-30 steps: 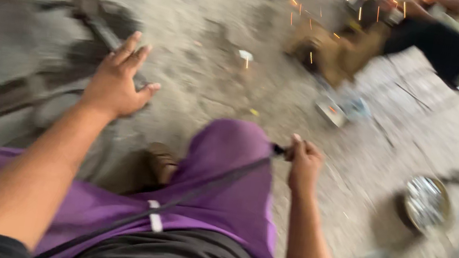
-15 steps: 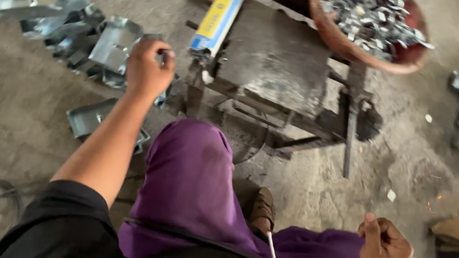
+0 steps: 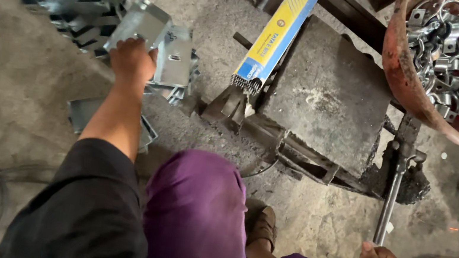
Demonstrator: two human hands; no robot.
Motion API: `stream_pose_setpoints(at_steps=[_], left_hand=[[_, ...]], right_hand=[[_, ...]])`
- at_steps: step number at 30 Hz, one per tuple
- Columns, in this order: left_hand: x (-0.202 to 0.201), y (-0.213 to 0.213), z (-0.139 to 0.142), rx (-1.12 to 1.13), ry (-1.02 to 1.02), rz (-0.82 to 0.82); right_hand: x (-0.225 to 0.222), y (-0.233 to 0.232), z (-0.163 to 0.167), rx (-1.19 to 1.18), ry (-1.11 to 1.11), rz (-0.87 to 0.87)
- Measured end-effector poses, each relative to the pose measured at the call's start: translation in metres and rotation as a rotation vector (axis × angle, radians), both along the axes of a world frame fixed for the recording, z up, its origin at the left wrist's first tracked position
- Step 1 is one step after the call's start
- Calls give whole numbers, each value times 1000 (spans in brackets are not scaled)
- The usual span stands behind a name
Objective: The person repeatedly picks up metal plates and eye bolts, places them on a workbench, and uses a welding torch to attach the eye bolts to the plates. The person then moves the finished pieces aside and repeats the process.
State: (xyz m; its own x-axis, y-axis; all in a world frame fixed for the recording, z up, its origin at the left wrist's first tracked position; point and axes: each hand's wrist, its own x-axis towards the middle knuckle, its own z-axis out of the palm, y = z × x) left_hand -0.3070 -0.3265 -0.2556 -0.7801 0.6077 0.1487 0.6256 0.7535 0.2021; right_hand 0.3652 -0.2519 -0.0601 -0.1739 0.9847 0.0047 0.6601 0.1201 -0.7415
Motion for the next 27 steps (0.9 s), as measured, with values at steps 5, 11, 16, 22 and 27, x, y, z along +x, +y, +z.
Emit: stream_pose_setpoints(at_steps=[5,11,16,22,27], left_hand=[[-22,45,-13,-174,-226,41],[-41,38,27,14,-426,-65],[-16,-18,126,402,-1220,-8],[132,-8,258,380,-1422,-923],[296,39,314,-80,-319,-1255]], right_hand=[[-6,13,-5,-12,-75,-27],[-3,23,1,28,-143,-27],[-14,32,23,58,-155,-83],[-14,57,61,208,-177,-108],[-2,85,54,193,368,-94]])
